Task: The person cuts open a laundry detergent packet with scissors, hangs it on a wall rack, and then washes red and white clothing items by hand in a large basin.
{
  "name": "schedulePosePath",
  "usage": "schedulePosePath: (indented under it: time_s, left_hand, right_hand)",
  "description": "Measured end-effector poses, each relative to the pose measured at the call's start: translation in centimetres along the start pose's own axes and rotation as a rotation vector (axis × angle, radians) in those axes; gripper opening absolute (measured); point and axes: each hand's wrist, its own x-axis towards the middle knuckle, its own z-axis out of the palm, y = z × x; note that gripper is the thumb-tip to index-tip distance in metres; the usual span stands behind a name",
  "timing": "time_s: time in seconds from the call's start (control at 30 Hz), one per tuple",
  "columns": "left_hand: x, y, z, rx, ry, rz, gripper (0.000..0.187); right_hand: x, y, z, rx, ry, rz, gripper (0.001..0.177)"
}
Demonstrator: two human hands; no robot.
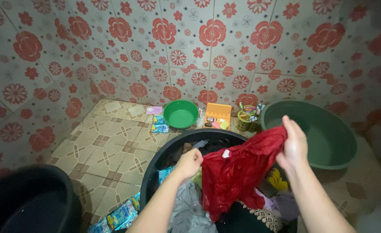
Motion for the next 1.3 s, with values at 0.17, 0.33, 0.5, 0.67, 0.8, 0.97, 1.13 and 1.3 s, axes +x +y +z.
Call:
schedulePosePath:
  time_s: [0.17,0.33,0.5,0.67,0.8,0.97,1.13,1.3]
  left_hand:
    - [-0.1,5.7,-0.9,-0.237,0.218,0.187,0.019]
    - [-3.2,11.2,-0.4,-0.643,-0.064,0.248,0.017]
    - [-2.1,11.8,-4.9,-0.789,0.287,0.211,0.019]
    - [-2.8,11.8,-3.8,-0.489,0.354,0.033,0.038]
    - [-5.1,12.2,2.8,-0.803,0.024,-0.242,0.052]
    - [-3.4,10.4,5.3,-0.693,0.171,-0.264,0.059]
    - [-0.9,7.3,6.4,-1.209,0.316,-0.115,0.038]
    - [-4.4,10.1,7.6,-0.564,0.160,-0.266,0.043]
  right_hand:
    - [0.4,4.7,-1.8,-1.182,-0.477,-0.290,0.027]
    - [-2.7,8.2,0.1,-1.019,-0.977,-0.240,0.090]
    - [-2.3,9.6,0.6,-0.911,-0.873,0.112,0.059]
    - [-3.5,9.0,3.4,-0.473,-0.536,0.193,0.035]
    - [-5.8,8.4,4.3,-0.922,-0.557,-0.253,0.028]
    - [-5.1,9.3,5.1,-1.083,-0.173,-0.358,0.021]
    - [-8.0,11.3,6.0,-0.992,-0.318,-0.295,0.027]
    - [-3.7,9.5,4.0,-1.117,-0.067,-0.093,0.035]
